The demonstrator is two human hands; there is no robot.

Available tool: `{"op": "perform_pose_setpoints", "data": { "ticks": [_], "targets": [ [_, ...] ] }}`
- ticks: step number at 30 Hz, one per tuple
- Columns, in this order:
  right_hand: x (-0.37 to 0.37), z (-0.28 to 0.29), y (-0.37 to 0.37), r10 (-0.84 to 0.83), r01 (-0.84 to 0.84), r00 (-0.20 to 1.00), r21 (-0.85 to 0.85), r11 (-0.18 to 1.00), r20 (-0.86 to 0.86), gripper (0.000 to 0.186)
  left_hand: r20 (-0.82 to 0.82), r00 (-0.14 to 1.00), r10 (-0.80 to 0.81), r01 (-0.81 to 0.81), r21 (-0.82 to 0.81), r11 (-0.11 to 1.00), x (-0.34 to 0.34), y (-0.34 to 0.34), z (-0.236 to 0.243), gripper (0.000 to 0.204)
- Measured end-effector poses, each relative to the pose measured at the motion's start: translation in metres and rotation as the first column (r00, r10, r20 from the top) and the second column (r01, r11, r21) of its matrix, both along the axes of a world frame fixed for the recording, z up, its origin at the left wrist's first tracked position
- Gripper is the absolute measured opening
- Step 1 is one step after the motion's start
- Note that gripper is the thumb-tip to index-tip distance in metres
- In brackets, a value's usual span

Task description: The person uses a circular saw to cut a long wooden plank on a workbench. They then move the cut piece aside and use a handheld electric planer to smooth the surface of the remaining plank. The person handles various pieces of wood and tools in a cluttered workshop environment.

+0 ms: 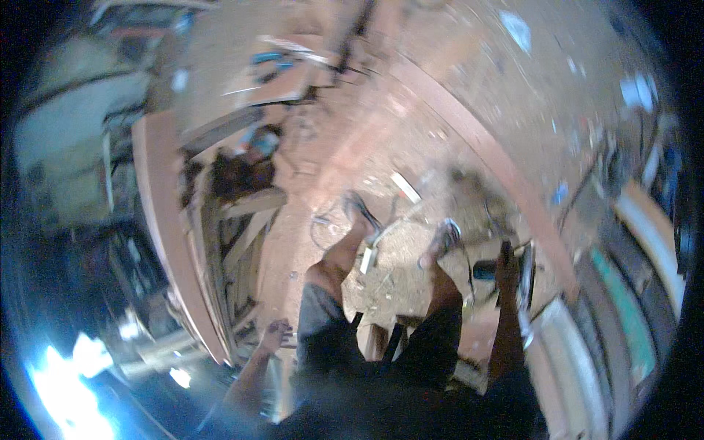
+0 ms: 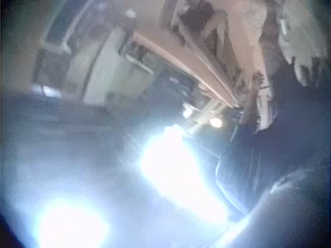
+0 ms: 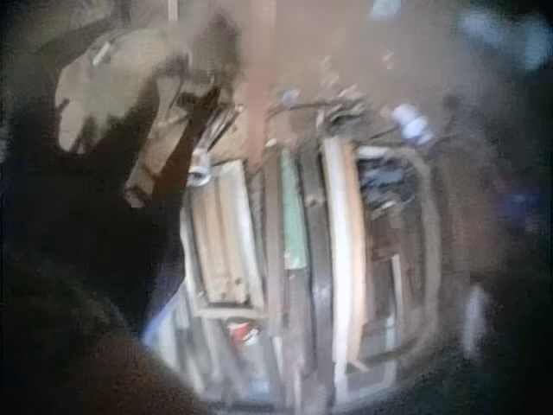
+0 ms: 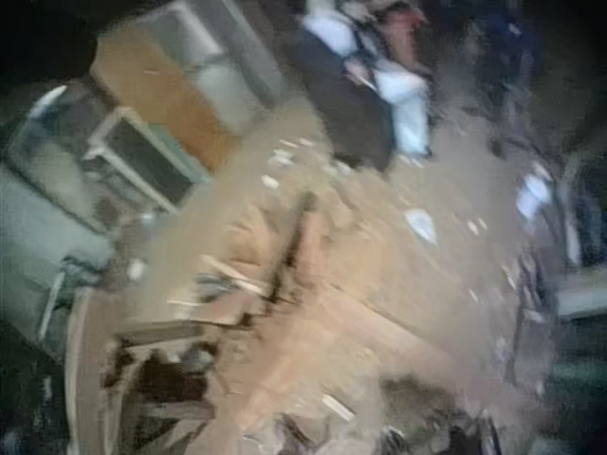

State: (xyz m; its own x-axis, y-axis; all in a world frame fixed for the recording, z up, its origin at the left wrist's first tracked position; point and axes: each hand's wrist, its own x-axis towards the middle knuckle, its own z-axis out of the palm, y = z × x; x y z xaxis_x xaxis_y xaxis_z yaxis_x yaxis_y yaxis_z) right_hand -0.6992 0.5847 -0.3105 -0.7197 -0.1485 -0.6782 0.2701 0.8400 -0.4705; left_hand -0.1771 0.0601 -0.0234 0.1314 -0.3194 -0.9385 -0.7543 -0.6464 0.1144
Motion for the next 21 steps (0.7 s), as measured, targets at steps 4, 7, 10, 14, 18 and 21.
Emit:
{"op": "perform_pose_setpoints", "data": {
  "ticks": [4, 7, 10, 14, 18, 21],
  "targets": [
    [0.004, 0.146, -0.020, -0.212, 0.124, 0.874, -0.222, 0.967, -0.437, 0.052, -0.046, 0.998, -0.036, 0.035, -0.027, 0.999, 0.003, 0.012, 0.021, 0.035],
    [-0.049, 0.295, -0.097, -0.436, 0.336, 0.888, -0.441, 0.832, -0.148, 0.051, -0.149, 0.962, -0.230, 0.212, -0.131, 0.969, -0.027, 0.032, 0.016, 0.029],
    [-0.069, 0.322, -0.148, -0.398, 0.140, 0.851, -0.583, 0.801, -0.343, 0.044, -0.298, 0.914, -0.275, 0.198, -0.263, 0.944, -0.069, 0.023, 0.009, 0.027],
    [-0.105, 0.365, -0.230, -0.191, -0.071, 0.920, -0.625, 0.777, -0.343, 0.024, -0.717, 0.610, 0.336, -0.338, 0.147, 0.929, -0.129, -0.020, 0.003, 0.025],
    [-0.129, 0.468, -0.371, 0.000, -0.119, 0.978, -0.564, 0.817, -0.207, 0.020, -0.065, 0.641, -0.765, 0.356, -0.858, 0.370, -0.152, -0.077, -0.083, 0.033],
    [-0.136, 0.513, -0.443, 0.012, -0.125, 0.979, -0.558, 0.821, -0.201, 0.014, -0.454, 0.863, -0.223, -0.105, -0.593, 0.798, -0.252, -0.130, -0.013, 0.041]
  ]
}}
